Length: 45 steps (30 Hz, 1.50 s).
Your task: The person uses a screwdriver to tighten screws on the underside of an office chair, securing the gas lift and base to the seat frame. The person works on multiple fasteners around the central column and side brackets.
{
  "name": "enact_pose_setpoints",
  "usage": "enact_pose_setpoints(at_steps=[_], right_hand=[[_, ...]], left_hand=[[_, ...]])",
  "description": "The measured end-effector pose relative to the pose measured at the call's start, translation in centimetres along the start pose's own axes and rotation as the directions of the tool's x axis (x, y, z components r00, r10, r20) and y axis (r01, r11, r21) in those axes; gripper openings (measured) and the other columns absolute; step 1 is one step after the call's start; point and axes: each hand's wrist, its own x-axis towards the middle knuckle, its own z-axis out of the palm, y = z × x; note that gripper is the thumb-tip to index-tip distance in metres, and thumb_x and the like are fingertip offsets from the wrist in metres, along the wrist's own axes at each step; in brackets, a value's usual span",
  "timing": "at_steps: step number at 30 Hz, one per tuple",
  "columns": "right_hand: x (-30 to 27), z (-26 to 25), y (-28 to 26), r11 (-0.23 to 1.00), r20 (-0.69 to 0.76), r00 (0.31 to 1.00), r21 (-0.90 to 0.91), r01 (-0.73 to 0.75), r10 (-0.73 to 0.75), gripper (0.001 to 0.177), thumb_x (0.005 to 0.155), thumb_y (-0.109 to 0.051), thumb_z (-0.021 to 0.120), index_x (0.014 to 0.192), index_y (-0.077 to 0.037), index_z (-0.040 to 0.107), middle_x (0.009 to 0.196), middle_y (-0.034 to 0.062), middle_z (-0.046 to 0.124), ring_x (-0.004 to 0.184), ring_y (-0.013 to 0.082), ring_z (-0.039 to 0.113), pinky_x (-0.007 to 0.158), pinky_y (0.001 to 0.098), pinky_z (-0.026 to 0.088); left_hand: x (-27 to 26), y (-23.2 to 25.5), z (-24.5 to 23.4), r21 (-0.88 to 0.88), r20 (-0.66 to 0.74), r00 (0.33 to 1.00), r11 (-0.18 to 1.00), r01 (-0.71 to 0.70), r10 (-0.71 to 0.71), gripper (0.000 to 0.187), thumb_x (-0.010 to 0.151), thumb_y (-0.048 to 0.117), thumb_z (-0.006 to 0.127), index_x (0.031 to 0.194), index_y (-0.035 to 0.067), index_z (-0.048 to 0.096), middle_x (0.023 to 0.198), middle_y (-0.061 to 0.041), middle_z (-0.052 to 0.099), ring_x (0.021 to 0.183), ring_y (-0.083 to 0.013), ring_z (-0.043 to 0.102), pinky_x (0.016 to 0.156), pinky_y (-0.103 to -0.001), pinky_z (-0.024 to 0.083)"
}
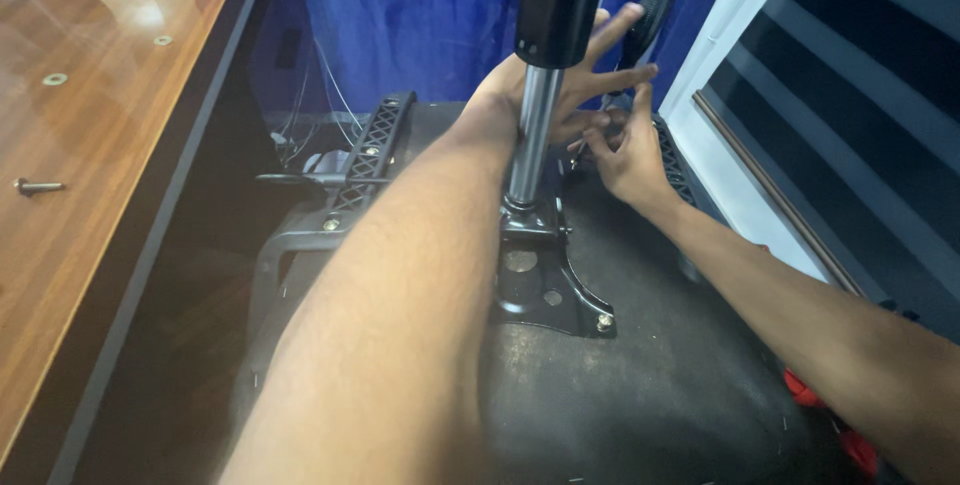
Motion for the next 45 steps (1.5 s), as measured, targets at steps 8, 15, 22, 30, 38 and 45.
enact_pose_setpoints(at_steps=[8,15,22,30,38,45], right_hand=[[-0.1,-0.1,0.3,0.973,0.066,0.988,-0.175,0.151,-0.141,0.079,0.105,-0.003,0.056,0.162,-0.002,0.001,0.114,0.0148,0.070,0.107,0.0250,0.075,0.096,0.0351,0.062],[-0.4,-0.7,-0.4,0.982,-0.061,0.988,0.119,0.145,-0.138,0.073,0.110,-0.051,0.039,0.161,-0.004,0.018,0.153,0.0255,0.036,0.140,0.0370,0.048,0.111,0.0471,0.050],[2.9,-3.2,-1.2,0.959,-0.062,0.959,0.040,0.279,-0.277,0.062,0.120,-0.050,0.036,0.168,-0.026,0.005,0.170,0.0200,0.029,0.156,0.0352,0.037,0.125,0.0501,0.042],[6.4,-5.4,-4.8,0.779,0.054,0.812,-0.255,0.573,-0.581,0.083,0.124,-0.019,0.063,0.161,-0.035,-0.010,0.143,0.0125,0.061,0.119,0.0234,0.073,0.101,0.0378,0.061],[6.2,-4.9,-6.7,0.922,-0.015,0.931,-0.145,0.359,-0.365,0.019,0.121,-0.016,0.055,0.139,-0.012,0.052,0.098,0.0039,0.059,0.092,0.0153,0.070,0.083,0.0291,0.055],[6.0,-5.1,-7.2,0.923,-0.012,0.923,-0.027,0.384,-0.385,0.024,0.120,-0.012,0.043,0.142,-0.011,0.052,0.117,0.0052,0.057,0.099,0.0148,0.069,0.093,0.0289,0.058]], left_hand=[[-0.1,0.5,-0.1,-0.141,0.209,0.977,0.987,0.081,-0.050,0.082,0.099,0.063,0.048,0.162,0.037,0.003,0.165,-0.004,0.022,0.144,-0.0256,0.039,0.117,-0.051,0.034],[-0.3,0.1,0.1,-0.059,0.131,0.991,0.998,0.024,-0.017,0.087,0.094,0.043,0.061,0.159,0.028,0.006,0.162,-0.002,0.027,0.144,-0.0189,0.038,0.115,-0.049,0.034],[0.2,0.0,0.7,-0.245,0.156,0.987,0.967,0.072,-0.034,0.101,0.084,0.005,0.071,0.162,0.032,0.013,0.168,0.001,0.023,0.146,-0.0177,0.038,0.118,-0.041,0.037],[0.2,0.0,0.9,-0.172,0.173,0.985,0.985,0.018,0.012,0.094,0.084,0.019,0.071,0.158,0.028,0.014,0.164,0.000,0.022,0.149,-0.0203,0.029,0.122,-0.047,0.025],[-4.4,-0.1,0.5,-0.577,-0.046,0.839,0.700,0.420,-0.542,0.019,0.102,0.022,0.062,0.121,0.021,0.063,0.121,-0.003,0.070,0.128,-0.0274,0.061,0.116,-0.041,0.043],[-10.4,6.9,-3.2,-0.756,-0.304,0.476,0.513,0.406,-0.825,0.062,0.107,0.025,0.057,0.159,0.002,0.031,0.159,-0.018,0.046,0.137,-0.0370,0.057,0.119,-0.044,0.039]])
